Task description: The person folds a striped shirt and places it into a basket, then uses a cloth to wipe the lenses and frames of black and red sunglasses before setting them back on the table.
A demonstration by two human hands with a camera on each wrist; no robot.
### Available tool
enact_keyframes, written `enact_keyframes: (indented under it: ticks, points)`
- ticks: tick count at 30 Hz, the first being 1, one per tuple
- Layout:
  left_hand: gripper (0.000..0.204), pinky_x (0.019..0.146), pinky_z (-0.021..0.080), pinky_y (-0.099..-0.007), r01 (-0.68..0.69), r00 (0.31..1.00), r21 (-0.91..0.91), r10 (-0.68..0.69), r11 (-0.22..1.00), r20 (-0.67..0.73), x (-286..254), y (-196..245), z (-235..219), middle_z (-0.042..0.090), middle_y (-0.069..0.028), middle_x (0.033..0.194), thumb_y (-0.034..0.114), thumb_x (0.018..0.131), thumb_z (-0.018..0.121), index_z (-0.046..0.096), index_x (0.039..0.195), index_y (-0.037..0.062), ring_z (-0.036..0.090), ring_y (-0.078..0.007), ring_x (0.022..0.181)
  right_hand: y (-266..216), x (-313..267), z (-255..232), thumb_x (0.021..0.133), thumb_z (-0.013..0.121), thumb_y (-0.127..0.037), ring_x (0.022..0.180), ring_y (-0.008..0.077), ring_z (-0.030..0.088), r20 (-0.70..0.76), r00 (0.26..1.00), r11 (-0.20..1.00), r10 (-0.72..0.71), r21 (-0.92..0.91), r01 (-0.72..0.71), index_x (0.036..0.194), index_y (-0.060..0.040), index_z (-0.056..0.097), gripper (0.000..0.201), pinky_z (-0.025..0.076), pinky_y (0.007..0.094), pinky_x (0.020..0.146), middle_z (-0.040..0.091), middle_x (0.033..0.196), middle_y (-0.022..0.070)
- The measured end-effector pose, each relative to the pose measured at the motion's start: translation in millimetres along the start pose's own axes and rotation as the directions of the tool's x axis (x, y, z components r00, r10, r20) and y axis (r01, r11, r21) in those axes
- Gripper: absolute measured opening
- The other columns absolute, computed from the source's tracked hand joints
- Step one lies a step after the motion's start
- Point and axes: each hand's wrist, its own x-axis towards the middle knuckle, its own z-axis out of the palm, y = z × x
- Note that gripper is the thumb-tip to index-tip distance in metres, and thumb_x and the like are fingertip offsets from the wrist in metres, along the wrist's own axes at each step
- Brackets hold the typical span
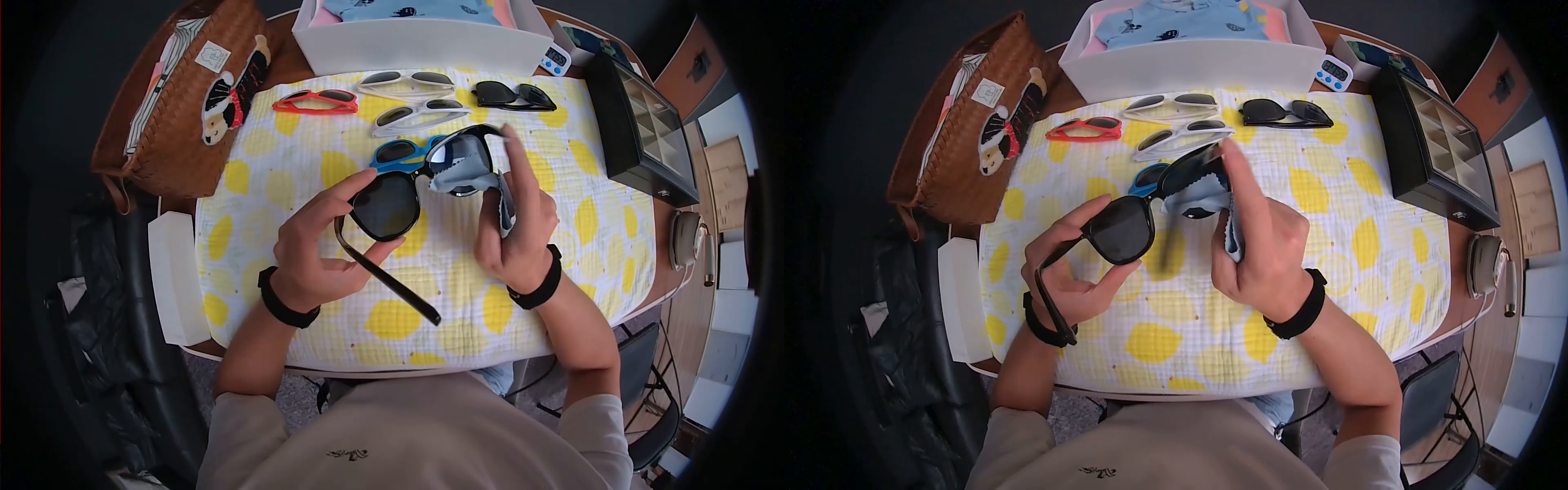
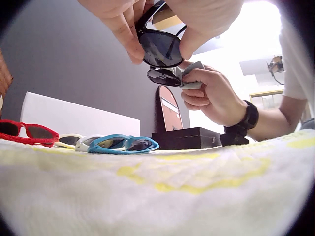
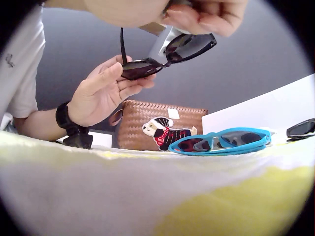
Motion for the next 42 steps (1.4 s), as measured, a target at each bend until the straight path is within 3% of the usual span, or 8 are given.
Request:
enact_keyframes:
  ticks: [5, 9, 15, 18, 24, 26, 31, 42]
  points:
    - [0.084, 0.100, 0.060, -0.0434, -0.031, 0.999, -0.047, 0.031, 0.998, 0.012, 0, -1, 2, 0.063, -0.0347, 0.135, -0.005, 0.070, 0.095, 0.040, 0.133, 0.0077, 0.069, -0.0391, 0.123, 3, 0, -4, 0.059, 0.053, 0.008, 0.049, 0.0230, 0.047, 0.155, 0.982, 0.994, -0.111, 0.026, 0.108, 0.132, 0.0037, 0.071, 0.076, 0.039, 0.0343, 0.050, 0.049, 0.061, 0.0075]
    - [0.084, 0.101, 0.059, -0.0433, 0.010, 1.000, -0.074, -0.010, 0.997, 0.002, -2, -3, 5, 0.061, -0.0357, 0.137, -0.005, 0.071, 0.094, 0.040, 0.134, 0.0080, 0.068, -0.0397, 0.124, 7, -1, -6, 0.058, 0.054, 0.007, 0.050, 0.0243, 0.050, 0.189, 0.973, 0.991, -0.132, 0.033, 0.128, 0.131, 0.0062, 0.070, 0.075, 0.042, 0.0337, 0.052, 0.050, 0.062, 0.0084]
    - [0.074, 0.088, 0.063, -0.0381, -0.037, 0.995, -0.020, 0.035, 0.999, -0.095, 3, -3, 7, 0.069, -0.0330, 0.129, 0.007, 0.072, 0.097, 0.046, 0.126, 0.0037, 0.076, -0.0375, 0.109, 12, -10, 3, 0.065, 0.057, 0.003, 0.052, 0.0279, 0.053, -0.248, 0.962, 0.984, -0.116, 0.105, 0.145, 0.108, 0.0062, 0.068, 0.045, 0.045, 0.0364, 0.052, 0.058, 0.070, 0.0119]
    - [0.075, 0.089, 0.063, -0.0376, -0.025, 0.996, -0.024, 0.022, 0.999, -0.090, 3, -3, 5, 0.069, -0.0329, 0.129, 0.007, 0.073, 0.097, 0.046, 0.128, 0.0031, 0.076, -0.0368, 0.109, 19, -18, -2, 0.065, 0.056, 0.003, 0.055, 0.0277, 0.055, -0.207, 0.974, 0.946, -0.094, 0.285, 0.152, 0.094, 0.0027, 0.063, 0.030, 0.047, 0.0348, 0.054, 0.057, 0.070, 0.0119]
    - [0.076, 0.092, 0.061, -0.0380, -0.020, 0.995, -0.008, 0.019, 1.000, -0.095, 3, -2, 5, 0.069, -0.0314, 0.130, 0.007, 0.073, 0.096, 0.047, 0.130, 0.0024, 0.076, -0.0362, 0.110, 9, -5, 0, 0.071, 0.065, 0.003, 0.056, 0.0255, 0.057, -0.120, 0.978, 0.967, -0.169, 0.170, 0.188, 0.081, 0.0003, 0.058, 0.012, 0.044, 0.0347, 0.051, 0.056, 0.069, 0.0111]
    - [0.075, 0.092, 0.061, -0.0375, -0.037, 0.993, -0.028, 0.034, 0.999, -0.115, 3, -4, 6, 0.069, -0.0307, 0.130, 0.007, 0.073, 0.097, 0.048, 0.129, 0.0022, 0.076, -0.0353, 0.110, 8, -7, 5, 0.071, 0.070, 0.005, 0.052, 0.0226, 0.057, -0.101, 0.983, 0.981, -0.152, 0.102, 0.162, 0.088, -0.0007, 0.059, 0.020, 0.045, 0.0324, 0.050, 0.057, 0.068, 0.0093]
    - [0.073, 0.092, 0.061, -0.0378, -0.006, 0.997, -0.044, 0.003, 0.999, -0.082, 4, -1, 4, 0.070, -0.0305, 0.130, 0.007, 0.073, 0.096, 0.048, 0.128, 0.0023, 0.076, -0.0349, 0.111, 5, -6, 10, 0.063, 0.068, 0.005, 0.047, 0.0208, 0.055, 0.063, 0.997, 0.995, -0.037, 0.098, 0.031, 0.157, 0.0015, 0.047, 0.096, 0.045, 0.0338, 0.048, 0.058, 0.062, 0.0031]
    - [0.074, 0.091, 0.061, -0.0383, -0.042, 0.996, -0.059, 0.037, 0.997, -0.082, 3, -3, 6, 0.070, -0.0296, 0.128, 0.006, 0.072, 0.096, 0.050, 0.129, 0.0009, 0.075, -0.0351, 0.111, -1, -5, 7, 0.068, 0.060, 0.011, 0.049, 0.0275, 0.059, 0.178, 0.983, 0.999, 0.038, 0.002, -0.039, 0.154, 0.0019, 0.049, 0.088, 0.048, 0.0360, 0.053, 0.060, 0.062, 0.0115]
